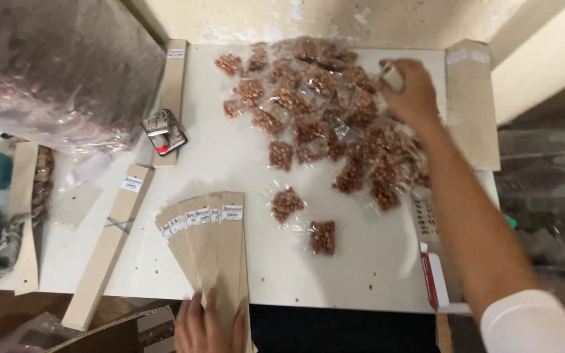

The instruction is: Stapling small plastic bags of nuts onto cardboard display strips for retail packaging.

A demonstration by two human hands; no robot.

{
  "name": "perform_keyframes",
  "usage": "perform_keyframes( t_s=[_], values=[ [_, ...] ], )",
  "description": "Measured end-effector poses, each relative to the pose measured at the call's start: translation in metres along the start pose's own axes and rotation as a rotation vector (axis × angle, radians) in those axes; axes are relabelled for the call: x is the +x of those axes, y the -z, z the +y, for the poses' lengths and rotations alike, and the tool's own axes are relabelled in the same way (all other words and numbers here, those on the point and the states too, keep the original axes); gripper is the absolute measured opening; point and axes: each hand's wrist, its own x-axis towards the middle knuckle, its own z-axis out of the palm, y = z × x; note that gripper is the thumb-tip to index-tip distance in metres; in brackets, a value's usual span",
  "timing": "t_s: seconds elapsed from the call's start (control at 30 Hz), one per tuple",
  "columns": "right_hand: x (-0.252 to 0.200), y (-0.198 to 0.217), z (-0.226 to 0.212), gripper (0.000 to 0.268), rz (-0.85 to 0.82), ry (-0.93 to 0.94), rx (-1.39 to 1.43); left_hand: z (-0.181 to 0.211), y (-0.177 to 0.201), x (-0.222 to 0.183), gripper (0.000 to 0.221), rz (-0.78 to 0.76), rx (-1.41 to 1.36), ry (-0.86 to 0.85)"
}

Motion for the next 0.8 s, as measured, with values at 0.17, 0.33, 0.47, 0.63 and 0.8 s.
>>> perform_keyframes(
  t_s=[0.17, 0.33, 0.47, 0.63, 0.8],
  values=[
    [0.075, -0.013, -0.012, 0.063, -0.234, 0.189, -0.122, 0.015, -0.047, 0.072, 0.072, -0.249, 0.142, -0.198],
    [0.134, -0.060, -0.003, 0.058, -0.347, 0.203, -0.092, 0.012, -0.066, 0.093, 0.068, -0.356, 0.056, -0.089],
    [0.131, -0.110, -0.016, 0.100, -0.465, -0.153, -0.003, 0.009, -0.070, 0.094, 0.069, -0.456, 0.008, -0.021],
    [0.120, -0.154, 0.005, 0.067, -0.446, 0.443, -0.199, 0.009, -0.069, 0.095, 0.065, -0.410, 0.002, -0.046],
    [0.070, -0.146, -0.022, 0.059, -0.517, 0.555, -0.178, 0.009, -0.066, 0.092, 0.064, -0.372, -0.003, -0.074]
  ],
)
